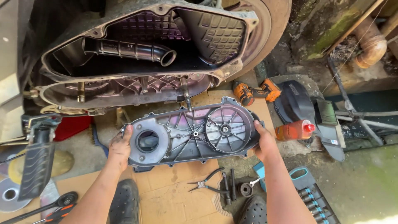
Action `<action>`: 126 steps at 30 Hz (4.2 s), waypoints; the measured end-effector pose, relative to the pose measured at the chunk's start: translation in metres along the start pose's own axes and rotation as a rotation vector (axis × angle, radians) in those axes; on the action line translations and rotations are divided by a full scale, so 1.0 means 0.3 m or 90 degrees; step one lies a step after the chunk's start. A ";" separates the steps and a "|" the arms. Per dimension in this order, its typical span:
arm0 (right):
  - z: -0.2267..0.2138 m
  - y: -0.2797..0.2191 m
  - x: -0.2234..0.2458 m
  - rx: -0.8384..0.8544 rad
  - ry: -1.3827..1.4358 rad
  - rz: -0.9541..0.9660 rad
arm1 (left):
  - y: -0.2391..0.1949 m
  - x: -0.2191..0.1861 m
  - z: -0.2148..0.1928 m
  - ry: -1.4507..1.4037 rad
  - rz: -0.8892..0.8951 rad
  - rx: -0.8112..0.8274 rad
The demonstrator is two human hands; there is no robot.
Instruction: The person cleans the internal components of a scooter engine casing using a red spray bottle and a small brush. They spray liquid onto the fan blades and interior surfaces, then scrub the areas with the brush to remove grime.
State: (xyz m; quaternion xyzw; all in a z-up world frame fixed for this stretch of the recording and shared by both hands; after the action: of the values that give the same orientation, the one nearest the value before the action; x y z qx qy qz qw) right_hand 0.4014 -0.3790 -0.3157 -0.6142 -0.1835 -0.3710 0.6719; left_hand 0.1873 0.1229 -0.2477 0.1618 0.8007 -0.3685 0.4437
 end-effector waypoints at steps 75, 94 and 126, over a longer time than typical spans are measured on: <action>-0.404 -0.135 0.470 0.174 -0.159 -0.334 | 0.285 0.311 -0.019 0.089 0.029 -0.084; 0.346 -0.128 0.277 -0.078 -1.337 -0.256 | 0.281 0.274 0.002 0.180 0.082 -0.054; 0.941 -0.320 -0.125 0.122 -1.554 -0.402 | 0.300 0.303 0.002 0.141 0.072 -0.062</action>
State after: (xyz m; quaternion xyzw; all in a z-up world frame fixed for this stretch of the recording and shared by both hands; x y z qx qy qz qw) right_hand 0.3662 -0.0943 -0.2256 -0.4346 -0.8467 0.3067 -0.0097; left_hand 0.1900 0.1772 -0.3637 0.2246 0.8515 -0.2833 0.3799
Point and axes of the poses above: each hand's wrist, its own y-axis towards the middle knuckle, its own z-axis out of the palm, x = y × z, the point moved 9 cm from there along y, towards the middle knuckle, and after that the axes turned 6 degrees about z, right-handed, at the moved point
